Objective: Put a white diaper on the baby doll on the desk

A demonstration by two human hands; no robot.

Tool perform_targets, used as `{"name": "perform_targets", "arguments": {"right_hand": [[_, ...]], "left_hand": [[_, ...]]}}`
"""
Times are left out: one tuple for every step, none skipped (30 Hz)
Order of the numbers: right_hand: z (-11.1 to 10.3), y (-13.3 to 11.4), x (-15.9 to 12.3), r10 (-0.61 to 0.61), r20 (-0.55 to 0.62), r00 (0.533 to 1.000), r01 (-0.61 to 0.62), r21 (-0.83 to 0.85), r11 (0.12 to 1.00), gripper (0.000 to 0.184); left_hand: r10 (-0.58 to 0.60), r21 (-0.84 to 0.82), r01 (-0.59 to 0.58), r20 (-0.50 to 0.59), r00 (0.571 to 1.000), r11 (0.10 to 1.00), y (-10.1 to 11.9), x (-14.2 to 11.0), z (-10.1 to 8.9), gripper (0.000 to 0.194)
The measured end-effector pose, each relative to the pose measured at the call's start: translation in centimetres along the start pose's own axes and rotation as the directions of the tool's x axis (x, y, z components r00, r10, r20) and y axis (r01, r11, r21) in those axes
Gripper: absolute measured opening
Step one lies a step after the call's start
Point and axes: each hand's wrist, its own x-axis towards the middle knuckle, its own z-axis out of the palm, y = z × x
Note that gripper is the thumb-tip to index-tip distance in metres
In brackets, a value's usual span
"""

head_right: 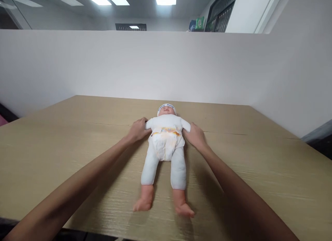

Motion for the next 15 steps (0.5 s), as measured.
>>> {"name": "perform_targets", "arguments": {"right_hand": [[-0.3,-0.2,-0.4,0.018,-0.004,1.000,-0.018,0.015,1.000,0.035],[-0.8,-0.4,-1.0,0.032,-0.007,0.999,-0.031,0.035,0.999,0.035],[-1.5,-0.6,-1.7,0.039,-0.008,0.999,-0.039,0.060,0.997,0.035],[-2.3,-0.7,-2.6,0.042,-0.008,0.999,-0.041,0.087,0.995,0.035],[-3.3,-0.7,-3.7,0.040,-0.006,0.999,-0.039,0.117,0.992,0.035],[-4.4,-0.7,-5.0,0.033,-0.002,0.999,-0.032,0.147,0.989,0.035],[-5.7,-0.6,-6.6,0.016,0.004,1.000,-0.016,0.186,0.982,0.037],[-7.0,-0.4,-8.4,-0.011,0.013,1.000,0.008,0.231,0.973,0.040],[-8.4,-0.1,-10.5,-0.047,0.023,0.999,0.039,0.282,0.959,0.045],[-9.8,0.3,-12.8,-0.107,0.031,0.994,0.088,0.373,0.924,0.049],[-11.1,0.7,-15.3,-0.155,0.048,0.987,0.118,0.443,0.889,0.052],[-12.2,1.3,-18.0,-0.197,0.085,0.977,0.136,0.463,0.876,0.053],[-13.0,1.9,-20.8,-0.222,0.119,0.968,0.146,0.453,0.879,0.052],[-13.4,2.6,-23.7,-0.274,0.200,0.941,0.161,0.447,0.880,0.053],[-13.5,3.2,-26.7,-0.301,0.205,0.931,0.185,0.448,0.875,0.053]], "left_hand": [[-0.022,-0.006,0.022,0.003,1.000,1.000,0.6,-0.5,-0.5,0.042],[-0.042,-0.011,0.042,0.004,0.999,0.999,1.3,-1.2,-1.3,0.041],[-0.067,-0.024,0.067,0.000,0.998,0.997,2.1,-2.2,-2.1,0.041],[-0.098,-0.051,0.097,-0.009,0.995,0.994,3.1,-3.6,-3.1,0.041],[-0.128,-0.090,0.126,-0.019,0.992,0.988,4.2,-5.4,-4.1,0.042],[-0.177,-0.159,0.169,-0.036,0.984,0.973,5.4,-7.6,-5.0,0.044],[-0.212,-0.241,0.195,-0.048,0.976,0.951,6.6,-10.2,-5.9,0.046],[-0.222,-0.324,0.190,-0.064,0.973,0.927,7.7,-13.3,-6.5,0.047],[-0.244,-0.368,0.202,-0.071,0.967,0.908,8.7,-16.7,-7.0,0.046],[-0.248,-0.402,0.202,-0.064,0.967,0.893,9.6,-20.4,-7.2,0.044],[-0.232,-0.439,0.197,-0.027,0.972,0.876,10.3,-24.2,-7.2,0.046],[-0.198,-0.471,0.192,0.037,0.980,0.861,10.7,-28.0,-7.0,0.047],[-0.178,-0.486,0.211,0.113,0.977,0.848,10.9,-31.6,-6.7,0.045],[-0.184,-0.477,0.254,0.189,0.965,0.842,11.0,-35.0,-6.3,0.043],[-0.196,-0.462,0.284,0.231,0.953,0.840,11.0,-37.9,-6.0,0.042]]}}
